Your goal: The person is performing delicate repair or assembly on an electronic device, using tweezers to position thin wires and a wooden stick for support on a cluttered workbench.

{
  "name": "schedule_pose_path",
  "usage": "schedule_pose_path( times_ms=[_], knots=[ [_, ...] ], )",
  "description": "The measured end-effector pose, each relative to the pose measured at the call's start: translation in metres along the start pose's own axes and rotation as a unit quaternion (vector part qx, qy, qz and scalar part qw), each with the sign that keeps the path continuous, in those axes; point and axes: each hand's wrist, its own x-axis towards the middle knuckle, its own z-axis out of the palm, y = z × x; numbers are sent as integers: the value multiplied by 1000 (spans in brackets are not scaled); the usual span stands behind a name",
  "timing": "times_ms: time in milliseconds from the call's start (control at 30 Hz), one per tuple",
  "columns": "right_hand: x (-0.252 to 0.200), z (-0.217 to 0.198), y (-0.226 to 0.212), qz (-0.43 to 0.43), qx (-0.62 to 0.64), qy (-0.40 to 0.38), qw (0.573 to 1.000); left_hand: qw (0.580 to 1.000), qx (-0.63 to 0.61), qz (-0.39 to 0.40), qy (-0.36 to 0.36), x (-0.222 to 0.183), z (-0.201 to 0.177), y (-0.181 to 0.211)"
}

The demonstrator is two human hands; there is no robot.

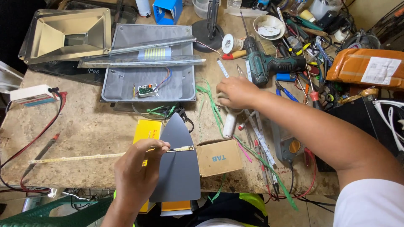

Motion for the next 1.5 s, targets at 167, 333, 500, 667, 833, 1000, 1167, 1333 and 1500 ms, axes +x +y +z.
schedule_pose_path(
  times_ms=[167, 333, 500, 667, 833, 1000, 1167, 1333, 1500],
  knots=[
    [-12, -11, -18, 59, 59, -91, 992, 1000, -3, -9, -7, 0, 1, 2],
    [-19, -9, -21, 75, 127, -108, 983, 1000, -2, -9, -4, -1, 0, 0],
    [-3, 32, -9, 26, 134, -26, 990, 1000, 1, -13, -3, 1, 1, 1],
    [13, 71, 4, -68, 154, 47, 984, 1000, 13, -10, -4, -1, 2, -3],
    [16, 60, 6, -49, 162, 76, 983, 1000, -3, -10, 9, -3, 1, -3],
    [18, 45, 16, 23, 209, 127, 970, 1000, -10, 2, -8, -2, 0, -4],
    [-13, -10, -39, 204, 347, -7, 915, 1000, 15, -3, -6, -1, 1, -3],
    [-10, 4, -63, 319, 582, -96, 741, 1000, 1, 4, -5, -2, 2, -4],
    [18, 31, -41, 326, 686, 43, 649, 1000, 2, 0, -8, -3, 3, -5]
  ],
)
